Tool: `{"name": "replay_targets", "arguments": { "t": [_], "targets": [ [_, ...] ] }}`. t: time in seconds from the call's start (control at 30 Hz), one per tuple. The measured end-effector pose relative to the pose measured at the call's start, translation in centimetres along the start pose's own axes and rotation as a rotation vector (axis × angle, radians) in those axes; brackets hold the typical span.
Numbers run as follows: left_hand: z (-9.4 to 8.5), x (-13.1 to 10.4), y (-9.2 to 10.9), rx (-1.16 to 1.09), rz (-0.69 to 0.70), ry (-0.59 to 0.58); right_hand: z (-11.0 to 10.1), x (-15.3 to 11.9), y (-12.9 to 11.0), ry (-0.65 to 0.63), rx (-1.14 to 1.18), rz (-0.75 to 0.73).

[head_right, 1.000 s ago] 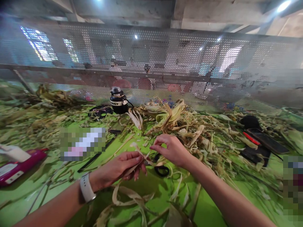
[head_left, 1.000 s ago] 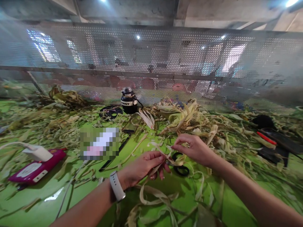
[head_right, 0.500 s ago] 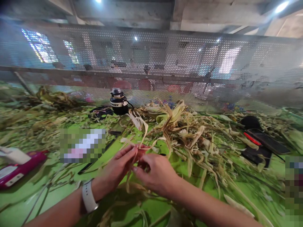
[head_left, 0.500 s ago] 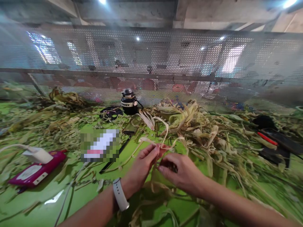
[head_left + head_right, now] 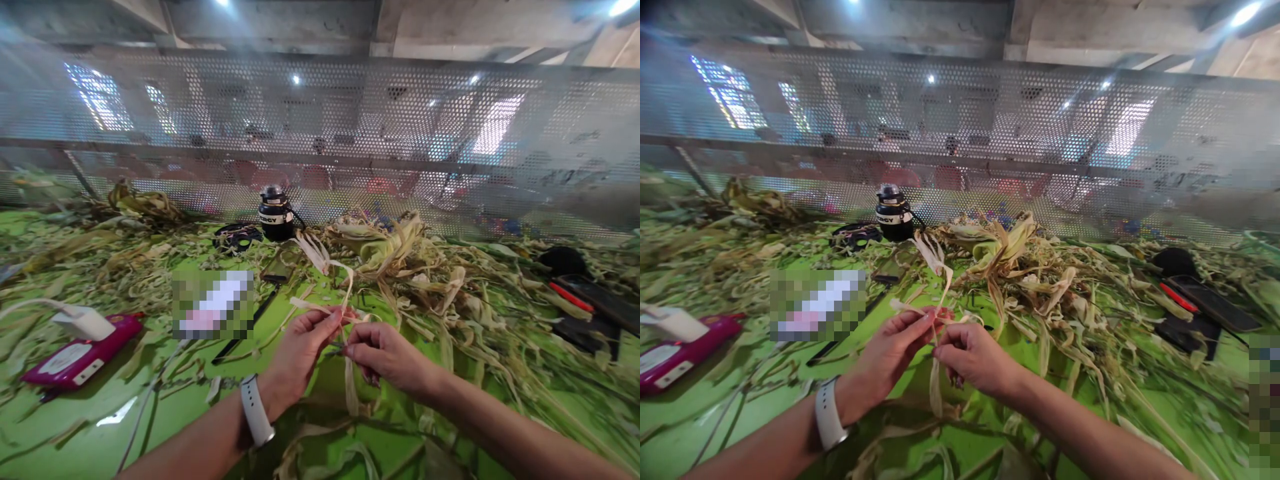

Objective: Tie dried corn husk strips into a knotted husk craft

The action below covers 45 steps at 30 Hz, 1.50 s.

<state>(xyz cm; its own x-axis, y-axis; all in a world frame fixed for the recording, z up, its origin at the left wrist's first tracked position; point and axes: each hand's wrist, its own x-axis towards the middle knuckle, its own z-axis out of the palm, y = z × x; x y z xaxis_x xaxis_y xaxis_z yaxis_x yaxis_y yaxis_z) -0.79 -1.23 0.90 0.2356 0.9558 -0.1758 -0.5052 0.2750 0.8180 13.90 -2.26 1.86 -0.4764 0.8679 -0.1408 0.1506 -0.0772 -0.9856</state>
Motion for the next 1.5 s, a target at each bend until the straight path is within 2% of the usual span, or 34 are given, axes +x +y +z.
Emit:
{"name": "replay_targets", "arguments": {
  "t": [0.1,0.23,0.33,0.43,0.5,0.63,0.67,0.73,0.83,0.93,1.07,1.27,1.5],
  "targets": [
    [-0.1,0.1,0.2,0.006,-0.009,0.022,-0.3,0.1,-0.2,-0.009,-0.025,0.038],
    [-0.3,0.0,0.2,0.000,-0.005,-0.052,-0.2,0.5,0.3,0.017,-0.057,0.013],
    [-0.3,0.0,0.2,0.067,0.050,-0.049,0.0,0.4,0.4,-0.008,-0.101,-0.003],
    [-0.3,-0.1,0.5,0.182,0.082,-0.024,-0.1,-0.4,-0.5,-0.022,-0.204,-0.017],
    [-0.2,-0.2,0.6,0.273,0.059,-0.054,-0.4,-1.1,-1.6,0.038,-0.281,-0.104],
    [-0.1,-0.6,0.2,0.495,0.001,-0.220,-1.3,-1.5,-3.2,0.393,-0.643,-0.502],
    [-0.2,-0.7,-0.2,0.556,0.010,-0.267,-1.4,-1.3,-3.2,0.431,-0.732,-0.553],
    [-0.4,-0.9,-0.8,0.651,0.044,-0.346,-1.6,-0.8,-2.8,0.378,-0.805,-0.566],
    [-0.5,-1.0,-1.2,0.676,0.061,-0.438,-1.6,0.0,-1.8,0.255,-0.684,-0.512],
    [-0.3,-1.0,-0.6,0.610,0.037,-0.506,-1.7,0.3,-1.1,0.291,-0.506,-0.459],
    [-0.1,-0.9,0.2,0.531,-0.029,-0.497,-2.0,0.7,-0.6,0.309,-0.351,-0.425],
    [-0.7,-0.8,-0.1,0.644,-0.097,-0.529,-1.5,0.8,-0.1,0.292,-0.321,-0.452],
    [-0.5,-1.2,0.1,0.740,-0.164,-0.537,-0.6,0.4,-0.3,0.275,-0.376,-0.479]
  ]
}}
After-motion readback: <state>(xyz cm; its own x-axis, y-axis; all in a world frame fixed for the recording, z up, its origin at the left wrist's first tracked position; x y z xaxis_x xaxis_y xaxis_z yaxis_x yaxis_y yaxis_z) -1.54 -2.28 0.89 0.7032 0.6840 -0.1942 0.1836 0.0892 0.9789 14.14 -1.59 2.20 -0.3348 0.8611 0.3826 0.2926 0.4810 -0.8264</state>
